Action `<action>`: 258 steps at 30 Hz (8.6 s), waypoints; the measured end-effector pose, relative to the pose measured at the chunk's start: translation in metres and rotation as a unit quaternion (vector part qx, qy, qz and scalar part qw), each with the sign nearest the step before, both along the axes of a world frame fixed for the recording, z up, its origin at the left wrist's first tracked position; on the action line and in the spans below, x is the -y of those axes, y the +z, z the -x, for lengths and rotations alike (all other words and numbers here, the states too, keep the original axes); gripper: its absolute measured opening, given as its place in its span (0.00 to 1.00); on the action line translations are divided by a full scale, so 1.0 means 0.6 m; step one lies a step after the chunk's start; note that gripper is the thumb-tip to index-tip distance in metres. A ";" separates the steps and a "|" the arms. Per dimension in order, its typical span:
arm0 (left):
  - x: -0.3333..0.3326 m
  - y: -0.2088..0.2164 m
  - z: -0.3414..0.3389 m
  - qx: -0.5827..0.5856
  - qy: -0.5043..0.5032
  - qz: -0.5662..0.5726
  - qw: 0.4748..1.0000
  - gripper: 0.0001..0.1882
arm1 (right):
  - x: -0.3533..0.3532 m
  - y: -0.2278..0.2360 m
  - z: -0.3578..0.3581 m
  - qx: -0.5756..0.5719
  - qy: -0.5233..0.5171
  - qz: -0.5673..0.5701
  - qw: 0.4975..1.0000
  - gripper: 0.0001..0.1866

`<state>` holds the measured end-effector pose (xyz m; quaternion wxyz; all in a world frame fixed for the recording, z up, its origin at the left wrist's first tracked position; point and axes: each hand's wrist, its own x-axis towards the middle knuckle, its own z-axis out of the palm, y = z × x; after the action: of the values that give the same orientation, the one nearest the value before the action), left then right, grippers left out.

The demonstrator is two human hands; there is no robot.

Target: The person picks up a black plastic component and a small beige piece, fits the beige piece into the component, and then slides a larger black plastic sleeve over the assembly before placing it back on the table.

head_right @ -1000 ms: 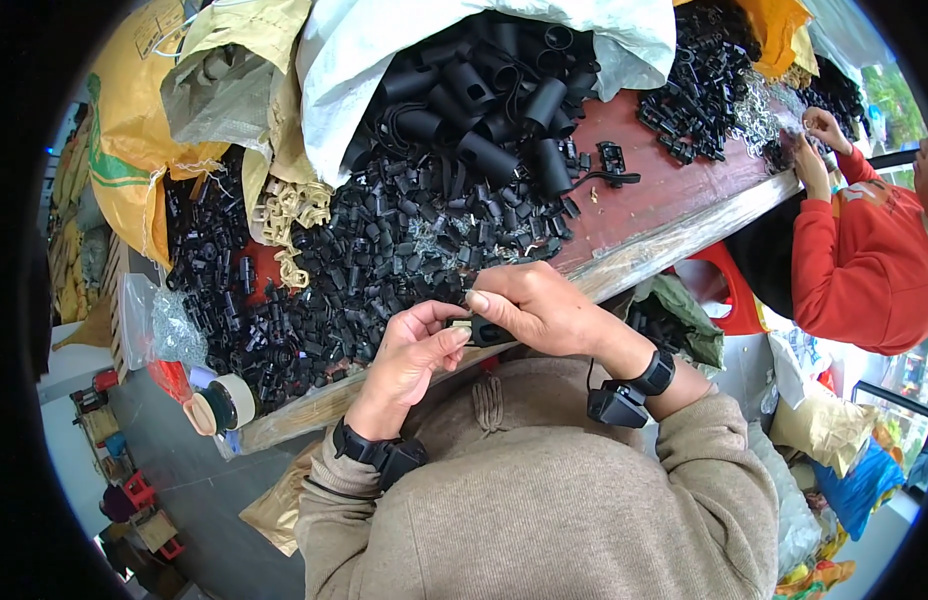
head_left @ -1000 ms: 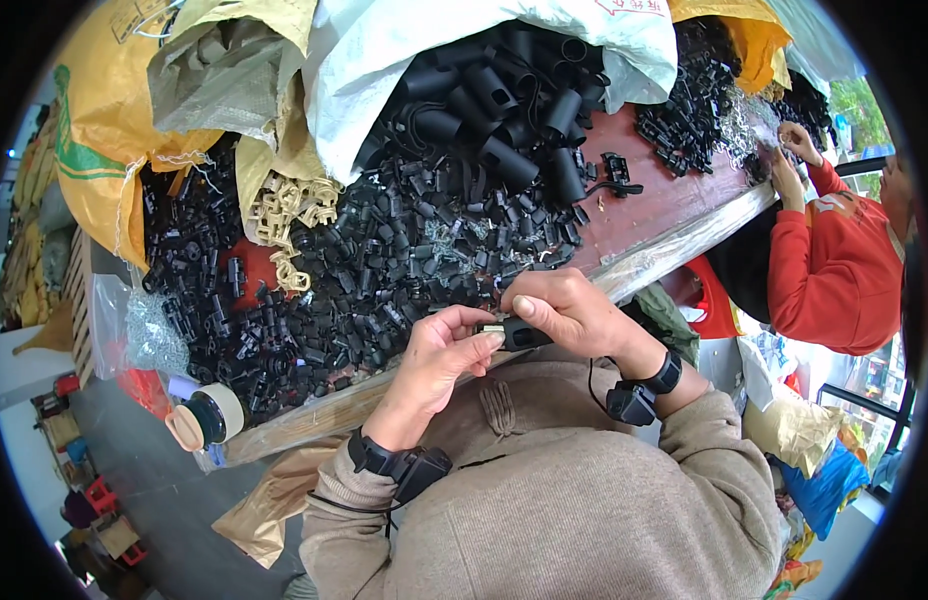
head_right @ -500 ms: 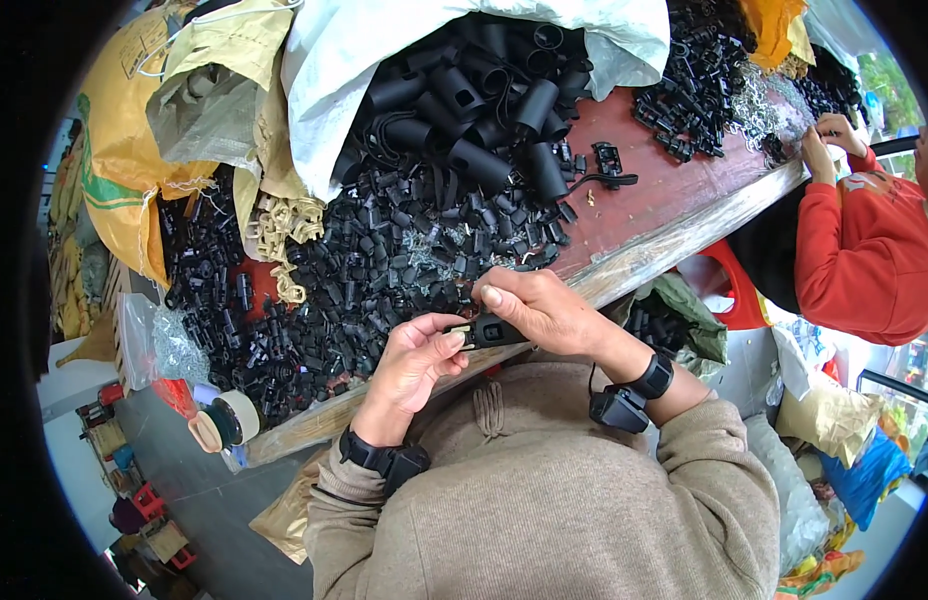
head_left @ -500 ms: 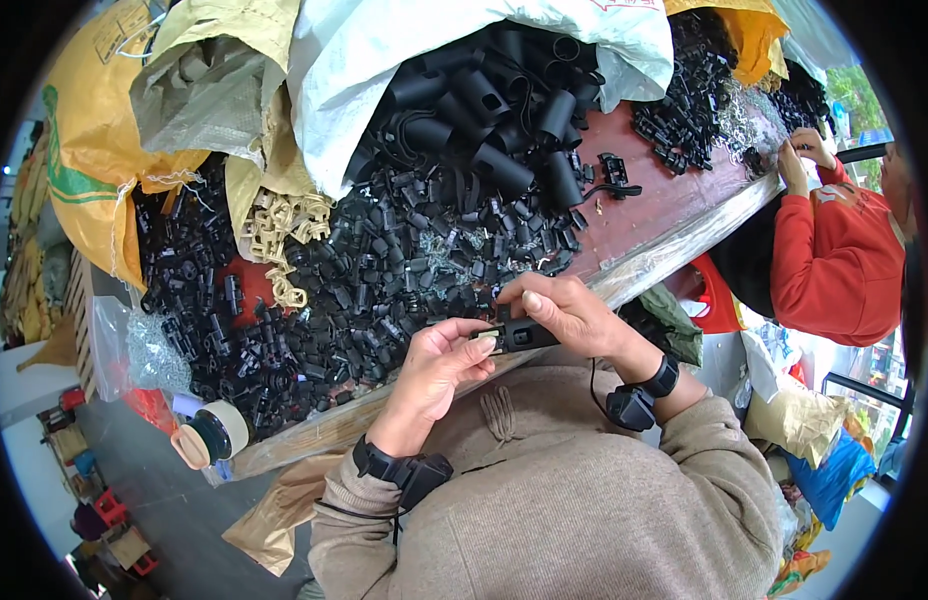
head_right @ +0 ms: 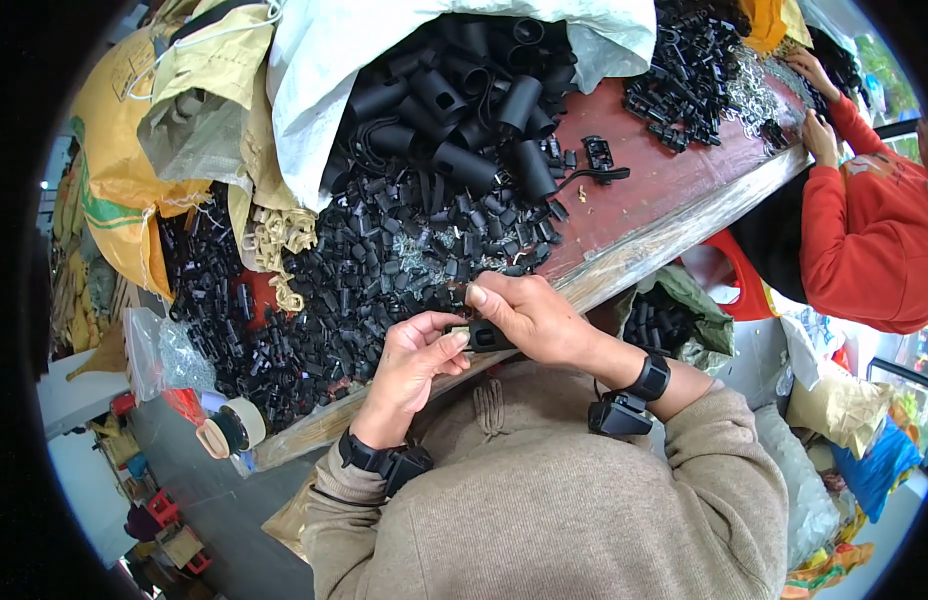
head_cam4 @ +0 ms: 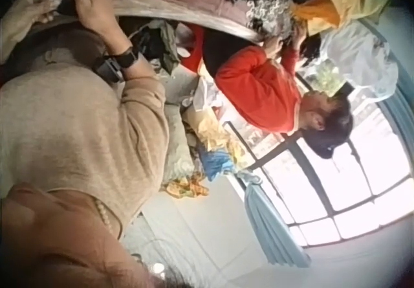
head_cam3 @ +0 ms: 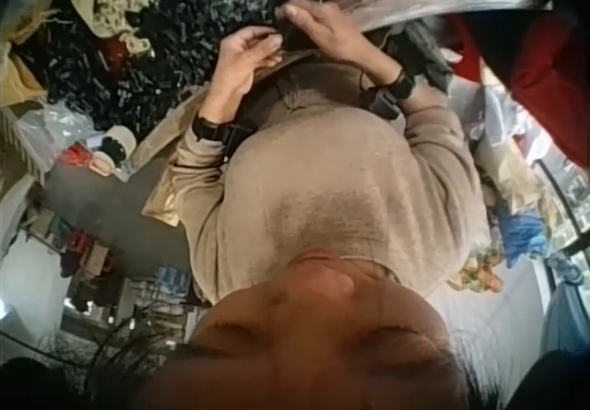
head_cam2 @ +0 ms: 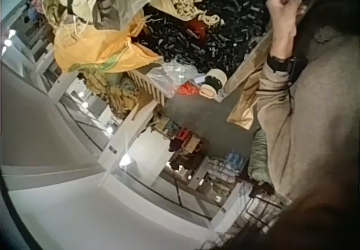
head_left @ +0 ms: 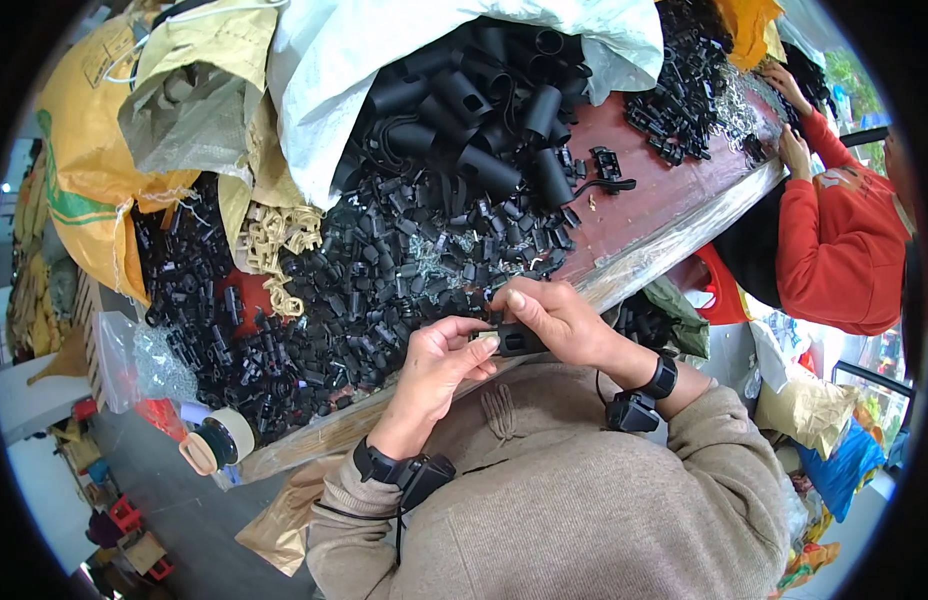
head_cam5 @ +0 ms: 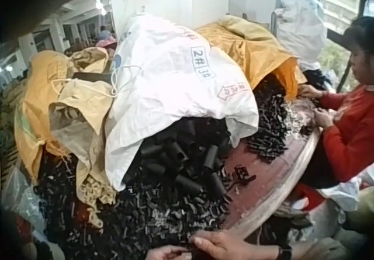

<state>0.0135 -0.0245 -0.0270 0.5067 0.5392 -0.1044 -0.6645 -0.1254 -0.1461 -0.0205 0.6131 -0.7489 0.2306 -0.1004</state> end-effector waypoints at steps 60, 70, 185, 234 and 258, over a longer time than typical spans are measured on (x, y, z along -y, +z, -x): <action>-0.008 0.005 -0.018 -0.128 0.149 0.098 0.976 0.10 | 0.014 0.026 -0.032 0.134 -0.032 0.424 0.895 0.16; -0.027 -0.021 -0.023 -0.174 0.101 0.117 0.972 0.13 | -0.012 0.004 -0.046 0.160 0.025 0.415 0.895 0.14; -0.037 0.012 0.000 -0.144 0.025 0.077 0.986 0.25 | 0.015 0.042 0.115 0.050 -0.107 0.094 0.989 0.28; -0.061 -0.024 -0.156 0.622 0.094 0.096 0.771 0.14 | -0.072 -0.050 -0.118 0.023 0.139 0.504 0.852 0.06; -0.062 -0.016 -0.124 0.118 0.201 0.108 0.966 0.17 | -0.065 -0.044 -0.122 0.003 0.191 0.537 0.822 0.05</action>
<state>0.0877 0.0130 -0.0365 0.6693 0.5654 -0.1244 -0.4657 -0.0521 -0.1072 -0.0470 0.1218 -0.9882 -0.0093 -0.0920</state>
